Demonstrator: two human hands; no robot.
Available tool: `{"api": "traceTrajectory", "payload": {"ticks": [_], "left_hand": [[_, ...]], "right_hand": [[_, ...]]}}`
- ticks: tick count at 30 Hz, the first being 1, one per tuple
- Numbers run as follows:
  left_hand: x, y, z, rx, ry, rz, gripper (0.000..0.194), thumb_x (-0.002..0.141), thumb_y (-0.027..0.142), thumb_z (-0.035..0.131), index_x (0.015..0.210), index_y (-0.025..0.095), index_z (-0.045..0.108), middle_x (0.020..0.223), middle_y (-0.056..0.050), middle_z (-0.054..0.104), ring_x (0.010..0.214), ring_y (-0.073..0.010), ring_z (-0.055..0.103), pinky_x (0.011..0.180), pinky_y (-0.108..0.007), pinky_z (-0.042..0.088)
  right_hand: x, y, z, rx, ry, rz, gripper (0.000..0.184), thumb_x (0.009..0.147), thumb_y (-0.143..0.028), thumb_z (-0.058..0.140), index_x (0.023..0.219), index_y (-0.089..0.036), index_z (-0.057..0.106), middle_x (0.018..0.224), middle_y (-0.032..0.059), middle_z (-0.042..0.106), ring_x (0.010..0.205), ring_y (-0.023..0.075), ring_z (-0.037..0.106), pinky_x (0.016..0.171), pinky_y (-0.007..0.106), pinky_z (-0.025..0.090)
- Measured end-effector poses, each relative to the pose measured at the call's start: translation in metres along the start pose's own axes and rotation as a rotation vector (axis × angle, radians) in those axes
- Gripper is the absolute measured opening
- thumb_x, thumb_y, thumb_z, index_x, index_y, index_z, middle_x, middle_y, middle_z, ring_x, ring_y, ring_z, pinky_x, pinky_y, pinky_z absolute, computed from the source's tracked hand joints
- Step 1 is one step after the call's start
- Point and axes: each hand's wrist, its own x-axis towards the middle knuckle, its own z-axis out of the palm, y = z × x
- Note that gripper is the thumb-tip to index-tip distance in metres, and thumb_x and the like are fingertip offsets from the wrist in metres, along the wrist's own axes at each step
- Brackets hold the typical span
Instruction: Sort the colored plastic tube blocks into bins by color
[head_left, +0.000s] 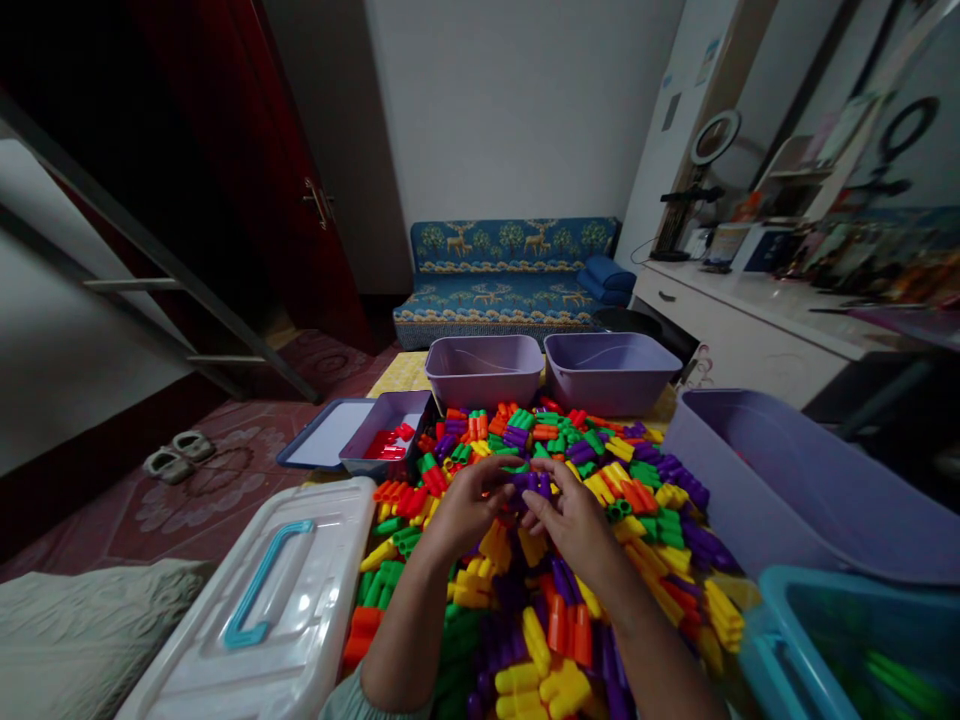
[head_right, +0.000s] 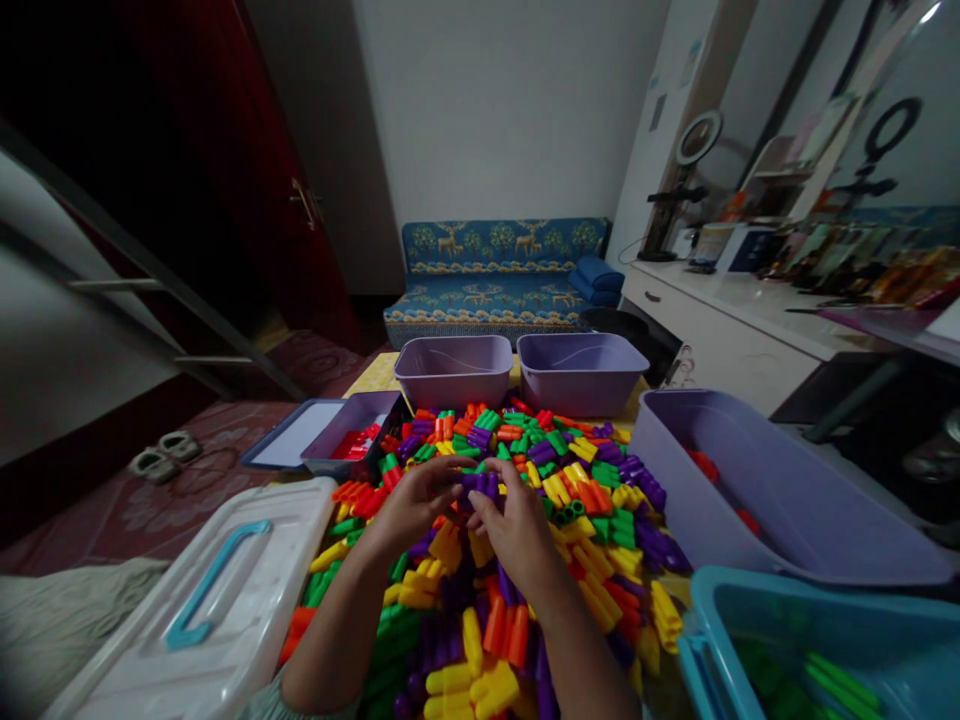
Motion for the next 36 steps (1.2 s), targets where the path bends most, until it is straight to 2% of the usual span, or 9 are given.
{"api": "traceTrajectory", "payload": {"ticks": [5,8,11,16,20,23,27,33,36], "left_hand": [[0.003,-0.002,0.006,-0.173,0.099,-0.01,0.039,0.073,0.033,0.072,0.104,0.014,0.061,0.071,-0.001,0.063,0.06,-0.0111,0.058,0.056,-0.021,0.047],[0.006,-0.004,0.008,-0.251,0.178,-0.005,0.032,0.066,0.035,0.077,0.083,0.012,0.062,0.064,0.0,0.061,0.055,-0.0089,0.055,0.054,-0.02,0.045],[0.006,-0.002,0.01,-0.144,0.24,0.05,0.025,0.068,0.034,0.076,0.071,0.012,0.064,0.063,0.0,0.062,0.057,-0.0091,0.056,0.056,-0.019,0.045],[0.006,0.004,0.012,0.032,0.356,0.094,0.018,0.074,0.031,0.07,0.076,0.013,0.069,0.073,-0.004,0.069,0.068,-0.0137,0.062,0.065,-0.022,0.048],[0.006,0.004,0.012,-0.014,0.377,0.038,0.026,0.075,0.037,0.068,0.085,0.012,0.071,0.08,-0.007,0.072,0.071,-0.0185,0.065,0.064,-0.027,0.051],[0.004,0.006,0.013,-0.12,0.332,0.019,0.036,0.073,0.04,0.071,0.096,0.013,0.073,0.095,-0.011,0.073,0.087,-0.0229,0.067,0.079,-0.032,0.052],[0.008,0.015,0.023,-0.451,0.211,-0.017,0.05,0.07,0.041,0.075,0.112,0.016,0.068,0.118,-0.013,0.067,0.112,-0.0265,0.06,0.096,-0.036,0.044],[0.069,0.075,0.036,-0.691,0.109,0.03,0.052,0.07,0.032,0.075,0.118,0.016,0.062,0.113,-0.011,0.067,0.108,-0.0224,0.06,0.095,-0.034,0.044],[0.098,0.101,0.031,-0.617,0.181,0.072,0.051,0.077,0.029,0.069,0.125,0.017,0.057,0.119,-0.012,0.065,0.109,-0.0214,0.06,0.093,-0.033,0.046]], "right_hand": [[-0.001,-0.001,0.0,-0.116,0.019,0.007,0.048,0.082,-0.037,0.055,0.126,-0.02,0.051,0.097,0.0063,0.067,0.065,0.0158,0.066,0.06,0.03,0.055],[-0.003,-0.004,0.0,-0.097,-0.008,-0.008,0.034,0.082,-0.037,0.055,0.112,-0.021,0.057,0.094,0.0043,0.066,0.073,0.0167,0.066,0.062,0.028,0.055],[-0.003,-0.005,0.001,-0.047,0.05,-0.015,0.029,0.081,-0.041,0.057,0.101,-0.021,0.057,0.09,0.0033,0.064,0.076,0.0175,0.065,0.063,0.029,0.055],[-0.003,-0.006,0.004,0.342,0.053,0.071,0.041,0.077,-0.047,0.063,0.109,-0.022,0.057,0.108,0.0058,0.061,0.094,0.021,0.064,0.071,0.035,0.058],[-0.004,-0.01,0.011,0.741,-0.025,0.11,0.045,0.073,-0.035,0.07,0.115,-0.024,0.058,0.118,0.0052,0.06,0.101,0.0198,0.062,0.083,0.038,0.056],[-0.003,-0.011,0.015,0.961,0.027,0.149,0.035,0.07,-0.021,0.072,0.104,-0.019,0.063,0.106,0.0048,0.067,0.094,0.0179,0.065,0.083,0.036,0.056],[0.007,-0.015,0.016,1.157,0.228,0.227,0.02,0.067,-0.007,0.066,0.084,-0.017,0.064,0.086,0.0024,0.07,0.082,0.0172,0.067,0.076,0.034,0.058],[0.073,-0.071,-0.027,1.182,0.409,0.162,0.012,0.074,-0.007,0.055,0.079,-0.017,0.058,0.07,0.0003,0.066,0.068,0.0135,0.064,0.064,0.028,0.058],[0.114,-0.096,-0.06,1.177,0.51,0.071,0.004,0.084,-0.021,0.052,0.081,-0.019,0.055,0.073,-0.0015,0.063,0.071,0.0108,0.062,0.067,0.026,0.056]]}}
